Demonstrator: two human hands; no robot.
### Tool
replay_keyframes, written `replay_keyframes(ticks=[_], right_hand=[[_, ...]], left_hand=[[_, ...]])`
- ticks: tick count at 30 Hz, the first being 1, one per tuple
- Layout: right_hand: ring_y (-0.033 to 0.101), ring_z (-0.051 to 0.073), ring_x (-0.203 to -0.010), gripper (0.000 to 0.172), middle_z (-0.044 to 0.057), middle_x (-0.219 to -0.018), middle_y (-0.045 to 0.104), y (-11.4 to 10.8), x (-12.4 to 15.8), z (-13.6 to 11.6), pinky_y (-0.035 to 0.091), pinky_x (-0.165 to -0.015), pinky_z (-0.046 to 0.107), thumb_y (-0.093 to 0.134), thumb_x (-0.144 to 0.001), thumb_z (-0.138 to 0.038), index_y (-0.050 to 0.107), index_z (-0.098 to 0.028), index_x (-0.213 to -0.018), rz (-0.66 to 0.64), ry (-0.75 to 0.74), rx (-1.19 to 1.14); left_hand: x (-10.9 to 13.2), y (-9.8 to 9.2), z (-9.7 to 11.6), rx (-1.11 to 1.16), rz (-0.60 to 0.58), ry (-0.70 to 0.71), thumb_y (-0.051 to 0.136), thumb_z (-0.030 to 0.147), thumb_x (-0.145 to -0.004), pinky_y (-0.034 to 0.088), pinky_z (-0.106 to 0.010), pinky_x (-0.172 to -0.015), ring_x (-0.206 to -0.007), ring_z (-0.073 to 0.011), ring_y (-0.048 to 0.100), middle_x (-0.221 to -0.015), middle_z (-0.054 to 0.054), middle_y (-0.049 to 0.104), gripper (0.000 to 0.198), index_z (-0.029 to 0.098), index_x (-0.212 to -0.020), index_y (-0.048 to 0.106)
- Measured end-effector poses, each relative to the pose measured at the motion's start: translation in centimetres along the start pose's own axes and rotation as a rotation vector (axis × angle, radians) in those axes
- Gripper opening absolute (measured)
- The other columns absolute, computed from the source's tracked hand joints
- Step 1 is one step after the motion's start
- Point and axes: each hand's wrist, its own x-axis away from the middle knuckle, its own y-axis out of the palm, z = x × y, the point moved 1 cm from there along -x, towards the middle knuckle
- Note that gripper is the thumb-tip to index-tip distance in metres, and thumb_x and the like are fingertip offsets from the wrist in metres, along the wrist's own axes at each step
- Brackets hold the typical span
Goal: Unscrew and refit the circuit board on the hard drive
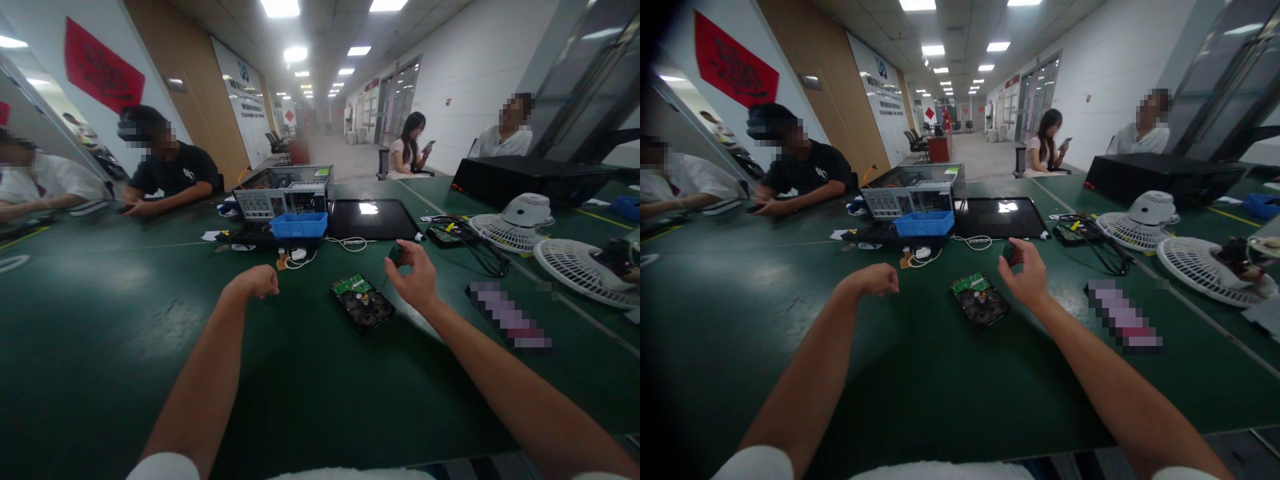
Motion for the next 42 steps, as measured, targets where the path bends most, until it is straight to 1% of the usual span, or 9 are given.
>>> replay_keyframes(ticks=[9, 17, 23, 27, 31, 34, 37, 40, 42], right_hand=[[0.064, 0.019, -0.073, 0.045, 0.006, -0.101, 0.065, -0.1, -0.1, 0.5, 0.059, -0.072, 0.038, 0.068, -0.086, -0.035, 0.055, -0.023, -0.127, -0.019, 0.011, -0.004], [0.063, 0.023, -0.088, 0.045, 0.009, -0.107, 0.062, -0.2, -0.3, 0.8, 0.058, -0.078, 0.04, 0.06, -0.089, -0.03, 0.054, -0.025, -0.133, -0.119, 0.017, 0.03], [0.063, 0.028, -0.101, 0.044, 0.011, -0.115, 0.066, 0.0, -0.5, 1.5, 0.053, -0.092, 0.046, 0.059, -0.087, -0.024, 0.057, -0.023, -0.131, -0.218, 0.052, 0.096], [0.063, 0.028, -0.107, 0.041, 0.011, -0.116, 0.067, 0.4, -0.3, 2.1, 0.051, -0.096, 0.044, 0.059, -0.085, -0.021, 0.06, -0.02, -0.126, -0.313, 0.103, 0.142], [0.066, 0.025, -0.097, 0.033, 0.008, -0.107, 0.072, 1.1, 0.3, 2.7, 0.051, -0.09, 0.039, 0.058, -0.083, -0.019, 0.065, -0.022, -0.115, -0.438, 0.205, 0.188], [0.068, 0.023, -0.085, 0.026, 0.005, -0.096, 0.074, 1.5, 0.8, 2.9, 0.052, -0.081, 0.035, 0.061, -0.083, -0.021, 0.068, -0.023, -0.108, -0.537, 0.277, 0.205], [0.067, 0.022, -0.077, 0.024, 0.005, -0.088, 0.074, 1.8, 1.1, 3.0, 0.052, -0.076, 0.034, 0.063, -0.083, -0.022, 0.07, -0.023, -0.106, -0.584, 0.308, 0.216], [0.067, 0.022, -0.077, 0.026, 0.005, -0.091, 0.075, 2.0, 1.4, 3.3, 0.051, -0.076, 0.033, 0.062, -0.084, -0.023, 0.07, -0.023, -0.108, -0.618, 0.342, 0.228], [0.068, 0.022, -0.085, 0.027, 0.006, -0.099, 0.075, 2.1, 1.5, 3.6, 0.051, -0.08, 0.032, 0.061, -0.085, -0.024, 0.07, -0.022, -0.111, -0.651, 0.37, 0.242]], left_hand=[[-0.7, 1.1, 0.6, -0.025, -0.145, -0.006, 0.065, 0.016, -0.061, 0.045, -0.024, -0.056, -0.057, -0.0187, 0.063, -0.062, -0.005, 0.069, 0.012, 0.02, -0.071, 0.071], [-0.4, 0.9, 1.4, -0.015, -0.111, 0.078, 0.061, 0.02, -0.062, 0.044, -0.023, -0.057, -0.062, -0.0187, 0.065, -0.067, -0.004, 0.071, 0.009, 0.02, -0.067, 0.068], [-0.5, 1.2, 1.7, 0.063, -0.107, 0.147, 0.06, 0.022, -0.064, 0.046, -0.023, -0.056, -0.064, -0.0194, 0.068, -0.068, -0.004, 0.071, 0.009, 0.02, -0.07, 0.066], [-0.4, 1.6, 2.4, 0.159, -0.103, 0.215, 0.061, 0.023, -0.067, 0.049, -0.024, -0.06, -0.071, -0.0201, 0.07, -0.076, -0.003, 0.073, 0.017, 0.02, -0.084, 0.066], [-0.2, 2.1, 4.6, 0.2, -0.015, 0.372, 0.064, 0.027, -0.074, 0.05, -0.025, -0.066, -0.078, -0.0197, 0.07, -0.082, -0.003, 0.074, 0.022, 0.021, -0.095, 0.066], [-0.1, 2.9, 7.2, 0.251, 0.056, 0.501, 0.064, 0.029, -0.079, 0.05, -0.026, -0.069, -0.079, -0.0198, 0.069, -0.084, -0.004, 0.073, 0.018, 0.02, -0.094, 0.068], [-0.1, 3.6, 10.3, 0.205, 0.124, 0.615, 0.059, 0.028, -0.086, 0.049, -0.027, -0.069, -0.079, -0.0195, 0.068, -0.085, -0.004, 0.073, 0.016, 0.02, -0.095, 0.069], [-0.3, 4.0, 13.4, 0.119, 0.215, 0.671, 0.054, 0.024, -0.091, 0.048, -0.028, -0.075, -0.079, -0.0188, 0.067, -0.086, -0.004, 0.073, 0.017, 0.02, -0.096, 0.07], [-0.6, 4.5, 15.2, 0.074, 0.239, 0.716, 0.056, 0.021, -0.09, 0.049, -0.028, -0.077, -0.085, -0.0193, 0.067, -0.093, -0.004, 0.073, 0.016, 0.02, -0.096, 0.07]])
